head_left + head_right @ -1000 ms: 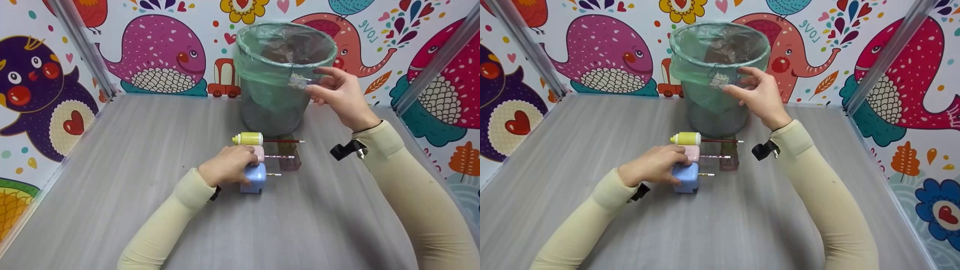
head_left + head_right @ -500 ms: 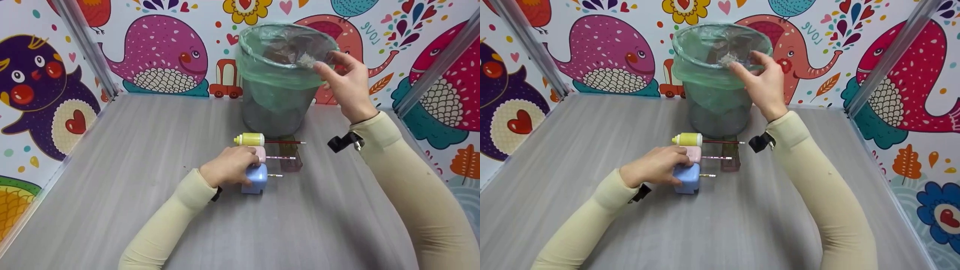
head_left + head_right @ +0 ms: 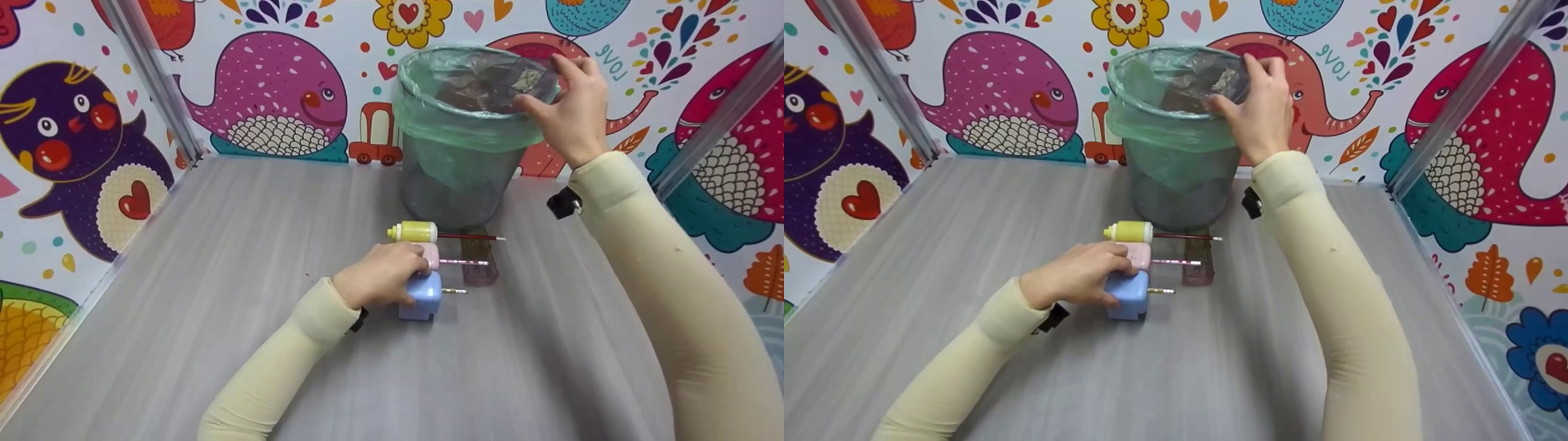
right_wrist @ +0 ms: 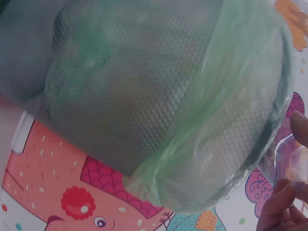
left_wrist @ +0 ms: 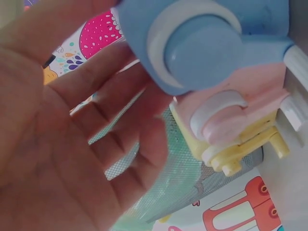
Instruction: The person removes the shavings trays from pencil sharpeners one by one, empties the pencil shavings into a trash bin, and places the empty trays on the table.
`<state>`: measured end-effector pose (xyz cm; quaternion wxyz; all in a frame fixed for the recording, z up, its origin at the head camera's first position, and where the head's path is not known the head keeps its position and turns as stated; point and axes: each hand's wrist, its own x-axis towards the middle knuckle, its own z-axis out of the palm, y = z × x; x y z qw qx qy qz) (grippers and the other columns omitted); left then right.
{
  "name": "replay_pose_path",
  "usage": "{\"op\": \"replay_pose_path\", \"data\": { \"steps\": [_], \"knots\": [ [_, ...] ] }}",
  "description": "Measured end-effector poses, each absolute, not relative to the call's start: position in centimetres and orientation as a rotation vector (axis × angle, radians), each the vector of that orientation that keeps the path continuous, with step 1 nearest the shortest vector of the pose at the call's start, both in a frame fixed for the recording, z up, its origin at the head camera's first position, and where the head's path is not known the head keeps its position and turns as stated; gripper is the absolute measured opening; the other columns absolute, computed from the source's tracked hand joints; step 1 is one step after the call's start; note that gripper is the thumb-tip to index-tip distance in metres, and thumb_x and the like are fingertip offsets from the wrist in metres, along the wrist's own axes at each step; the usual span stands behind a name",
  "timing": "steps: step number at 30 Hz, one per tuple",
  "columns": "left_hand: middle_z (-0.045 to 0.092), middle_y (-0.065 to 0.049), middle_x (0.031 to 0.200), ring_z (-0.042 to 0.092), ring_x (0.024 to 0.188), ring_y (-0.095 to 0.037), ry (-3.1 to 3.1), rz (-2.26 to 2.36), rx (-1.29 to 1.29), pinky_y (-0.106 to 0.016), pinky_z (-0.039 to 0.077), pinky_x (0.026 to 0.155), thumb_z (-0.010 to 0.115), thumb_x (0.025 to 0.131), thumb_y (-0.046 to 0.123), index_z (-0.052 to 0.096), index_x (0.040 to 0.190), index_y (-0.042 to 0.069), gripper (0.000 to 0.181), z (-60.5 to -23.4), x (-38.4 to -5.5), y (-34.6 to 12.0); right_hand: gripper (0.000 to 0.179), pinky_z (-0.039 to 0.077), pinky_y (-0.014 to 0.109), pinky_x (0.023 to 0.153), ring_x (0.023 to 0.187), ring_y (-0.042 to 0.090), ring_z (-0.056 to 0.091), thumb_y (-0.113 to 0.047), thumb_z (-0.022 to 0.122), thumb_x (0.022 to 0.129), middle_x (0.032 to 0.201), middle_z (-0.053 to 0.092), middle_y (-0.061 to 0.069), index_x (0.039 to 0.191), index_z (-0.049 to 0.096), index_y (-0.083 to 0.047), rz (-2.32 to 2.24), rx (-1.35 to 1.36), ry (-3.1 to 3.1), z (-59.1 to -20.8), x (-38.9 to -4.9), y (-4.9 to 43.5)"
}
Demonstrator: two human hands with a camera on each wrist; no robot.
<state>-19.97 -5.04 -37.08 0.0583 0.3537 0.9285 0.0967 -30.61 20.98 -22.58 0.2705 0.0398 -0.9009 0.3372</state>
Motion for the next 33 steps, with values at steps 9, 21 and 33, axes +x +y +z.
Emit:
{"op": "replay_pose_path", "data": {
  "steps": [9,21,33],
  "knots": [
    [0.066,-0.002,0.117,0.059,0.106,-0.021,2.794,0.304,1.044,-0.043,0.053,0.096,0.087,0.079,0.027,0.071,0.116,0.013,0.043,-37.1,-20.0,-4.9,0.074,0.041,0.038,0.114,0.131,0.027,0.044,-0.029,0.075,0.09,0.143,0.045,0.014,0.153,0.042,-0.011,0.789,0.165,-2.524,-22.0,-31.2,20.7],
    [0.065,-0.003,0.117,0.059,0.105,-0.02,2.784,0.301,1.049,-0.042,0.053,0.096,0.086,0.079,0.028,0.07,0.119,0.012,0.045,-37.0,-20.0,-4.7,0.062,0.037,0.053,0.115,0.131,0.043,0.051,-0.013,0.069,0.093,0.144,0.045,0.019,0.151,0.045,-0.014,0.373,0.326,-2.595,-20.4,-31.1,20.3],
    [0.066,-0.003,0.113,0.061,0.104,-0.019,2.809,0.31,1.086,-0.042,0.054,0.094,0.087,0.079,0.027,0.072,0.115,0.013,0.041,-37.3,-19.8,-5.0,0.06,0.046,0.062,0.102,0.117,0.05,0.058,-0.005,0.067,0.094,0.144,0.048,0.022,0.15,0.047,-0.011,0.124,0.386,-2.592,-20.7,-31.5,19.5]
  ]
}}
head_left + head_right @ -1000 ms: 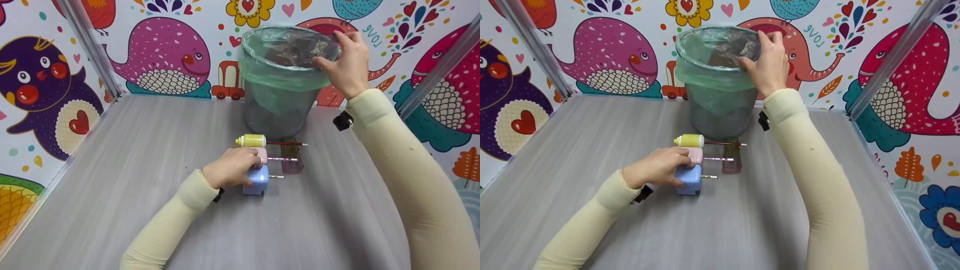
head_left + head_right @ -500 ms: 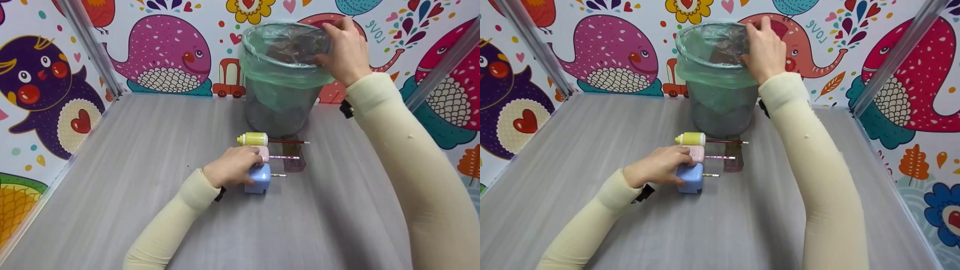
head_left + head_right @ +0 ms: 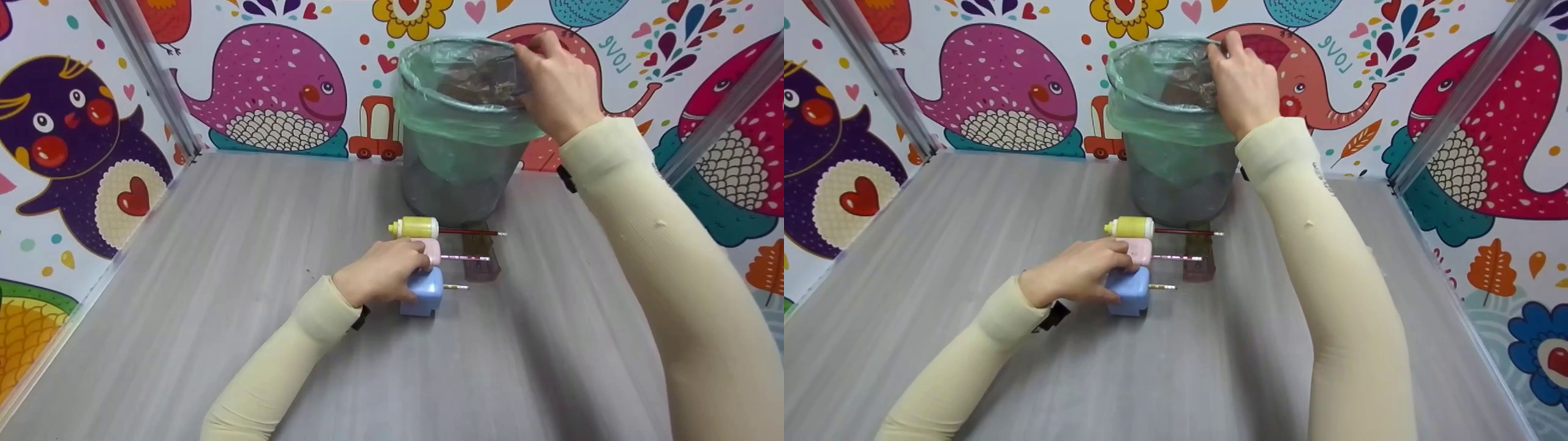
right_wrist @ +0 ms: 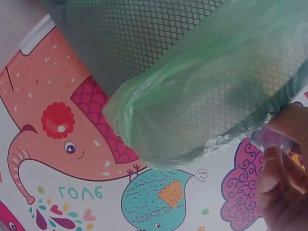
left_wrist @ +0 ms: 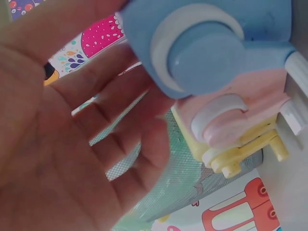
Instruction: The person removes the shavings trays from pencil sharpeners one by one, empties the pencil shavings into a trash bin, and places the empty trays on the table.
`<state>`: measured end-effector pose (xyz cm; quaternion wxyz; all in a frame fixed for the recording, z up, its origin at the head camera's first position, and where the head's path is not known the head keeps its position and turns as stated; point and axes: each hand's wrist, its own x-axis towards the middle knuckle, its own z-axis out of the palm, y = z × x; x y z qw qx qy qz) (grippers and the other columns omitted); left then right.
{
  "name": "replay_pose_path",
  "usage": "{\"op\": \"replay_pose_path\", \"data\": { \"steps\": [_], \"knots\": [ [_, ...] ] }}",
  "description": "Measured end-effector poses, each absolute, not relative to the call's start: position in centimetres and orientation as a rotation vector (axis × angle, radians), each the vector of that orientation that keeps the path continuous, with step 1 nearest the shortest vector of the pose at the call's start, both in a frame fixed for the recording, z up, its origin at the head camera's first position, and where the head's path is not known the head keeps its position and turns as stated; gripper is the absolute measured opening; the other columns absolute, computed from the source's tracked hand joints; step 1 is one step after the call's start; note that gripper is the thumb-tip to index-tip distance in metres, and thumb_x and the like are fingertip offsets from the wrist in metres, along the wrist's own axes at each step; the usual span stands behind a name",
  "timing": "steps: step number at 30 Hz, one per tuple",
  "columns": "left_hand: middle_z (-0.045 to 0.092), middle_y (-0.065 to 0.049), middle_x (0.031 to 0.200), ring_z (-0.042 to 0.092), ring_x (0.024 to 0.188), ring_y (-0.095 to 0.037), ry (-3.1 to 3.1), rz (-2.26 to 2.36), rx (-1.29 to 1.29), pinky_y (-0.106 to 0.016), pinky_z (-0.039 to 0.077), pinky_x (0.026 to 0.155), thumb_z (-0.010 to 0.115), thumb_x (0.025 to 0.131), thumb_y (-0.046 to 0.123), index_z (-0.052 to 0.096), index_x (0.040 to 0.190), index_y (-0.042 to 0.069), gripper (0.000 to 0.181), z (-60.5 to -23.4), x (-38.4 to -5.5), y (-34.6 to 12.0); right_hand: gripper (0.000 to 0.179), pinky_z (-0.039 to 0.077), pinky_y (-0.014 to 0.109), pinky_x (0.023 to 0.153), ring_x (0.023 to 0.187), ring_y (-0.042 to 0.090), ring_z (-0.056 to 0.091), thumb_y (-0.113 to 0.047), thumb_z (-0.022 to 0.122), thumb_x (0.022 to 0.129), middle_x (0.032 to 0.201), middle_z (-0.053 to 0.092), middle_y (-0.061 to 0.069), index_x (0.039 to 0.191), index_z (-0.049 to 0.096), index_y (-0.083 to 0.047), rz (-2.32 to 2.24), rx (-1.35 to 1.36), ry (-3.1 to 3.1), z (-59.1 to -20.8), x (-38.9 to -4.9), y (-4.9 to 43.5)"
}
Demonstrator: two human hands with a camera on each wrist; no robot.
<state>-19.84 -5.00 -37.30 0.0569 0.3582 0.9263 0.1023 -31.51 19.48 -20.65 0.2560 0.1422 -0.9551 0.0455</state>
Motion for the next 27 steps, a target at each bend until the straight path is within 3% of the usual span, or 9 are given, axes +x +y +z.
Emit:
{"op": "replay_pose_path", "data": {
  "steps": [18,27],
  "knots": [
    [0.065,-0.003,0.117,0.059,0.107,-0.02,2.794,0.305,1.058,-0.044,0.053,0.096,0.086,0.08,0.029,0.071,0.118,0.013,0.044,-37.23,-19.89,-4.95,0.061,0.05,0.063,0.091,0.122,0.046,0.053,0.01,0.056,0.095,0.145,0.043,0.026,0.151,0.043,-0.01,-0.188,0.588,-2.542,-20.66,-31.32,19.41],
    [0.066,-0.003,0.112,0.062,0.104,-0.021,2.802,0.311,1.104,-0.045,0.054,0.09,0.086,0.079,0.026,0.072,0.113,0.013,0.039,-37.3,-19.83,-5.1,0.057,0.056,0.057,0.082,0.107,0.042,0.059,0.015,0.06,0.09,0.134,0.049,0.025,0.144,0.051,-0.002,-0.472,0.796,-2.32,-20.64,-30.91,19.77]
  ]
}}
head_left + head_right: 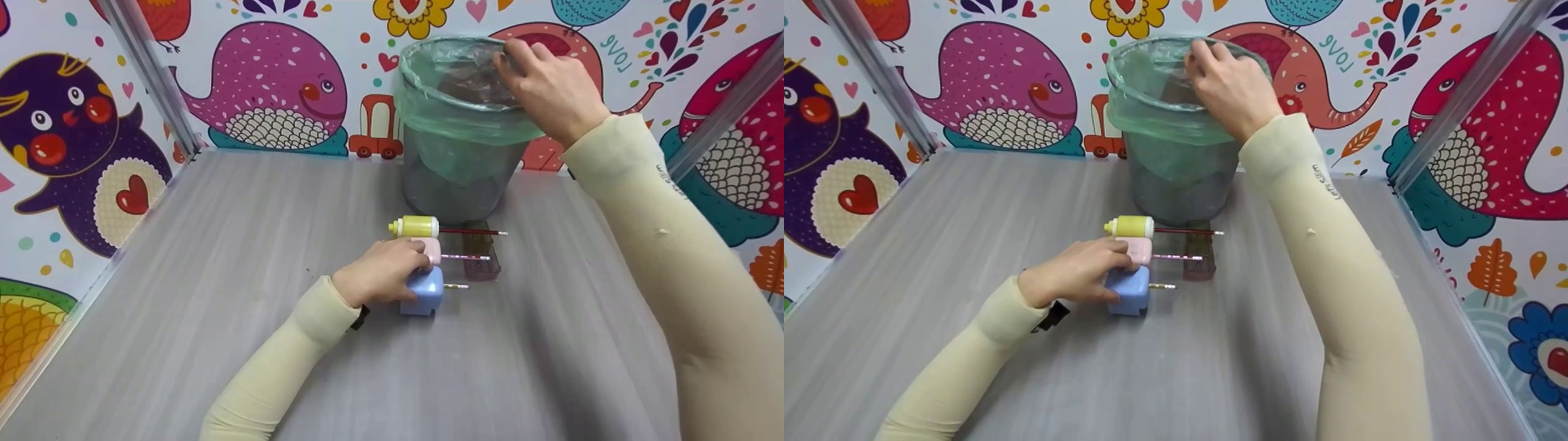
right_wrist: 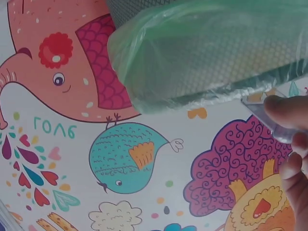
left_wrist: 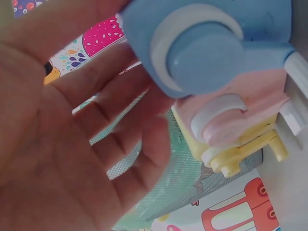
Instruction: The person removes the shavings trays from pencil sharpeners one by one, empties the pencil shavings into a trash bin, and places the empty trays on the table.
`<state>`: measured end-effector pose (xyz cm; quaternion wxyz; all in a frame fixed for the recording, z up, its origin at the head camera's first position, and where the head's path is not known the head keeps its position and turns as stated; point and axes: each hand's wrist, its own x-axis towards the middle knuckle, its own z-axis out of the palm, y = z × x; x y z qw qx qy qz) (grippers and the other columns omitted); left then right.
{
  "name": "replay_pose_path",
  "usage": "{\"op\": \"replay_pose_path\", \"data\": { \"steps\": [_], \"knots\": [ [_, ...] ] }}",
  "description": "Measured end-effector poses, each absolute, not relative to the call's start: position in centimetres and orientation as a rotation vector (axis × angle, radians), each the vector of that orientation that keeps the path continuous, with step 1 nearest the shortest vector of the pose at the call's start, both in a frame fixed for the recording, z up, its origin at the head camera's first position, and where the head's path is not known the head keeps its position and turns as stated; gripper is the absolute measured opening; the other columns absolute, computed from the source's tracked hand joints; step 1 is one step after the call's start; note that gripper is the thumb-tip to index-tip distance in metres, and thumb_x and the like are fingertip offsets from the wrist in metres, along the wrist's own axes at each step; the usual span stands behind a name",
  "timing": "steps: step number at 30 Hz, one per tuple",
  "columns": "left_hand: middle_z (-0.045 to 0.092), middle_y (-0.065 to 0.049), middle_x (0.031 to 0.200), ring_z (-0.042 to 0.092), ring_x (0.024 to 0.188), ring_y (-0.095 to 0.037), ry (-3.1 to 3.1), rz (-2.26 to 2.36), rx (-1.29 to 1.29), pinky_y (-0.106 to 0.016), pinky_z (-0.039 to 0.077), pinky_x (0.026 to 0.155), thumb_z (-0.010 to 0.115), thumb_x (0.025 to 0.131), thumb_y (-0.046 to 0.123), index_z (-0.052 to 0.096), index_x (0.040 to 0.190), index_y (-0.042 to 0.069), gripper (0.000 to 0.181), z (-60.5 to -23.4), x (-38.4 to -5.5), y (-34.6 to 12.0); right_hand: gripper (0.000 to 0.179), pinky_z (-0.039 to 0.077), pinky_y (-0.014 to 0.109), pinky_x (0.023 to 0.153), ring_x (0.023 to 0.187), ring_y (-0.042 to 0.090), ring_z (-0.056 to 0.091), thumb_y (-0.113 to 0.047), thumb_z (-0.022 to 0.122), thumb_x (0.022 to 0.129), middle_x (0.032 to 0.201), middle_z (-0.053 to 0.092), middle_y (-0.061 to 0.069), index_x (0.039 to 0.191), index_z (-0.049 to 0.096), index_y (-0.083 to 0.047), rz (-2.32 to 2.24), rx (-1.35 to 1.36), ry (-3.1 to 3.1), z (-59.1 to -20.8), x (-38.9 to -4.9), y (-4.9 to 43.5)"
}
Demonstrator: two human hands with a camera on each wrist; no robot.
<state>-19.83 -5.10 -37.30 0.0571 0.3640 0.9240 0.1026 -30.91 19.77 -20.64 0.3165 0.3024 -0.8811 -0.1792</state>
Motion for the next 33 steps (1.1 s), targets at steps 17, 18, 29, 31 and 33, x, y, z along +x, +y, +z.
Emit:
{"op": "replay_pose_path", "data": {
  "steps": [17,18,29,31,33],
  "knots": [
    [0.065,-0.002,0.112,0.06,0.102,-0.019,2.793,0.308,1.079,-0.042,0.053,0.092,0.086,0.079,0.029,0.072,0.115,0.013,0.042,-37.43,-19.86,-4.95,0.064,0.052,0.05,0.096,0.117,0.041,0.052,0.01,0.073,0.083,0.131,0.051,0.025,0.142,0.051,0.0,-0.633,0.846,-2.36,-20.58,-30.06,19.35],
    [0.064,-0.002,0.111,0.059,0.101,-0.019,2.795,0.305,1.083,-0.042,0.053,0.091,0.086,0.079,0.029,0.072,0.115,0.013,0.041,-37.42,-19.91,-4.93,0.063,0.052,0.05,0.096,0.116,0.04,0.051,0.01,0.073,0.083,0.131,0.051,0.025,0.142,0.052,0.0,-0.63,0.844,-2.356,-20.53,-30.01,19.35],
    [0.065,-0.003,0.109,0.06,0.098,-0.02,2.813,0.299,1.105,-0.041,0.055,0.089,0.085,0.079,0.025,0.073,0.112,0.013,0.037,-37.39,-19.97,-5.0,0.059,0.049,0.048,0.09,0.113,0.038,0.052,0.008,0.071,0.085,0.13,0.053,0.022,0.141,0.053,-0.002,-0.614,0.876,-2.264,-20.69,-30.05,19.33],
    [0.065,-0.003,0.11,0.06,0.099,-0.02,2.81,0.3,1.104,-0.041,0.054,0.09,0.085,0.079,0.024,0.073,0.113,0.013,0.038,-37.41,-19.96,-5.01,0.06,0.048,0.047,0.09,0.114,0.038,0.053,0.007,0.072,0.085,0.13,0.053,0.022,0.141,0.054,-0.003,-0.626,0.883,-2.267,-20.72,-29.98,19.26],
    [0.065,-0.003,0.111,0.059,0.1,-0.02,2.806,0.303,1.097,-0.042,0.054,0.09,0.085,0.08,0.025,0.072,0.114,0.013,0.038,-37.45,-19.96,-5.03,0.061,0.048,0.047,0.09,0.114,0.038,0.053,0.007,0.073,0.084,0.13,0.053,0.021,0.14,0.054,-0.004,-0.652,0.875,-2.274,-20.75,-29.83,19.21]
  ]
}}
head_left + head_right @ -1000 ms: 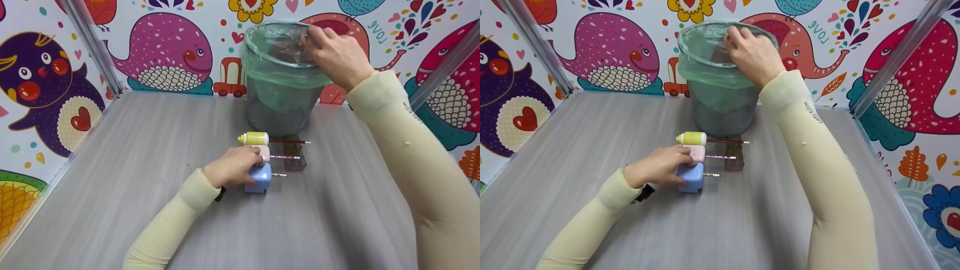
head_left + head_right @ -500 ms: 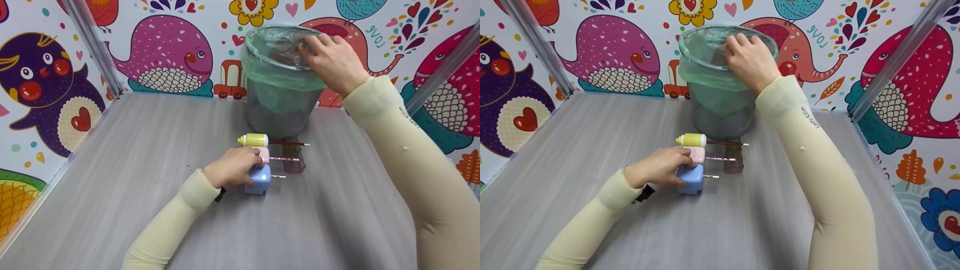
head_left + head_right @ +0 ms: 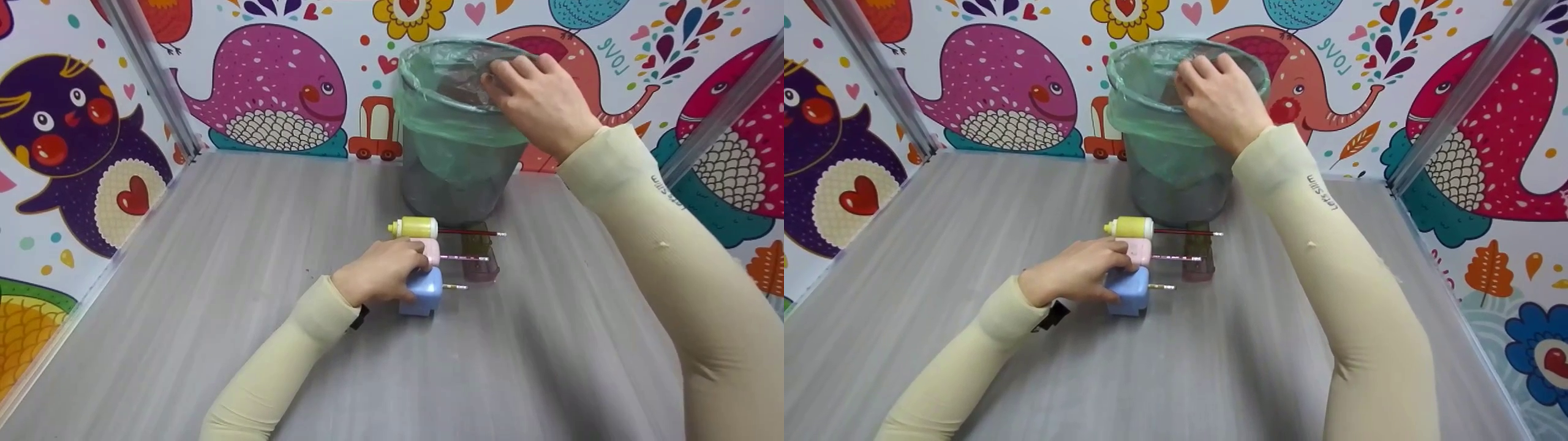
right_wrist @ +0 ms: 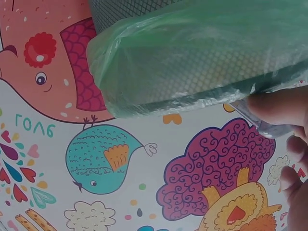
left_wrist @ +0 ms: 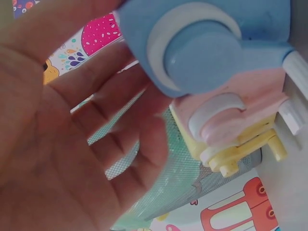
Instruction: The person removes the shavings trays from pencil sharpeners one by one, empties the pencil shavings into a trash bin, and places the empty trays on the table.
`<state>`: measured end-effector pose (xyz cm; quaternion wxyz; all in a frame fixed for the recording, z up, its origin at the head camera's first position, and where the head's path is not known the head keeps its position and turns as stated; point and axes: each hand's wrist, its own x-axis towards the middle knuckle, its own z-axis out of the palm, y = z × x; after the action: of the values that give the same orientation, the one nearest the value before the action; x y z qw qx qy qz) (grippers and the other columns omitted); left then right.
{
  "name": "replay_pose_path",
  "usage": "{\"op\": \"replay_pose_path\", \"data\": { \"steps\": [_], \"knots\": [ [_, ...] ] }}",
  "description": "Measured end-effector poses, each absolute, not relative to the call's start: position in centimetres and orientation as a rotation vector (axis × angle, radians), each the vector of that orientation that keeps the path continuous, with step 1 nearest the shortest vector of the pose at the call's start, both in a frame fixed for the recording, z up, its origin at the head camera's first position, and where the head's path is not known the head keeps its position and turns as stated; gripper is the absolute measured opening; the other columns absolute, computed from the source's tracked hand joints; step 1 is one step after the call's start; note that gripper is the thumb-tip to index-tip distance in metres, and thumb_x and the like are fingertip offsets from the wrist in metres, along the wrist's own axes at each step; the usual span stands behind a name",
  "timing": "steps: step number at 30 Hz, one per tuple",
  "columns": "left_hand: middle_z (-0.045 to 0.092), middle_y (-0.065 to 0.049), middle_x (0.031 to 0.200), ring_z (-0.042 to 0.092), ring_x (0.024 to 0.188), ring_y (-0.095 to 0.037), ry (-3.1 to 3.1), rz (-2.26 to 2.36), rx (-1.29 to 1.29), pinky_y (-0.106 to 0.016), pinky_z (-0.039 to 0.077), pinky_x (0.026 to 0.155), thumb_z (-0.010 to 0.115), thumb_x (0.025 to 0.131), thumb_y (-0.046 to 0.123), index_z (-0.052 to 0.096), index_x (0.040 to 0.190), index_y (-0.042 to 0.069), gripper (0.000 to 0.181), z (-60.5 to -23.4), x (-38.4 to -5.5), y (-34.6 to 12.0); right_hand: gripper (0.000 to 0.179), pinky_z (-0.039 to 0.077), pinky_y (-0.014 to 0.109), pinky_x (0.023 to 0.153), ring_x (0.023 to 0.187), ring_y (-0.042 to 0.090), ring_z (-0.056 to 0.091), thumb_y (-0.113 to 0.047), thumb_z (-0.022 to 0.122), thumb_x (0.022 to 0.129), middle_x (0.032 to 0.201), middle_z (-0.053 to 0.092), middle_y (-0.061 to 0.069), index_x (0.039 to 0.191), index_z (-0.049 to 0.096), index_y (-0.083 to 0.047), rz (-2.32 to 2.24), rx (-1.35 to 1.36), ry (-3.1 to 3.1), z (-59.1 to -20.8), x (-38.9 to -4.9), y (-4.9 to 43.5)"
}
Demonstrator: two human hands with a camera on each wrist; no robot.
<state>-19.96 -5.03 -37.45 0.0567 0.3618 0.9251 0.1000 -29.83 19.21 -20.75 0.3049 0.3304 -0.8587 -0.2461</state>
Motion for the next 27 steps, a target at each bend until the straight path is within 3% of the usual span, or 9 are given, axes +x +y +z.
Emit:
{"op": "replay_pose_path", "data": {
  "steps": [14,20,27],
  "knots": [
    [0.065,-0.002,0.11,0.058,0.098,-0.019,2.813,0.318,1.102,-0.041,0.054,0.09,0.086,0.079,0.028,0.072,0.114,0.013,0.04,-37.4,-20.0,-5.0,0.054,0.049,0.047,0.086,0.107,0.037,0.054,0.005,0.072,0.086,0.126,0.056,0.021,0.138,0.058,-0.004,-0.605,0.808,-2.222,-21.0,-29.6,19.5],
    [0.066,-0.003,0.115,0.059,0.101,-0.019,2.8,0.343,1.042,-0.04,0.053,0.096,0.086,0.08,0.028,0.072,0.117,0.012,0.043,-37.4,-20.0,-5.5,0.047,0.049,0.045,0.085,0.105,0.036,0.054,0.003,0.067,0.091,0.124,0.056,0.02,0.137,0.059,-0.004,-0.642,0.752,-2.218,-21.4,-29.5,18.9],
    [0.067,-0.004,0.109,0.061,0.099,-0.021,2.807,0.358,1.121,-0.043,0.054,0.089,0.087,0.078,0.025,0.073,0.11,0.013,0.037,-37.6,-19.9,-5.3,0.037,0.049,0.045,0.082,0.101,0.036,0.055,0.003,0.06,0.096,0.122,0.058,0.019,0.132,0.063,-0.004,-0.562,0.735,-2.173,-21.8,-29.5,19.1]
  ]
}}
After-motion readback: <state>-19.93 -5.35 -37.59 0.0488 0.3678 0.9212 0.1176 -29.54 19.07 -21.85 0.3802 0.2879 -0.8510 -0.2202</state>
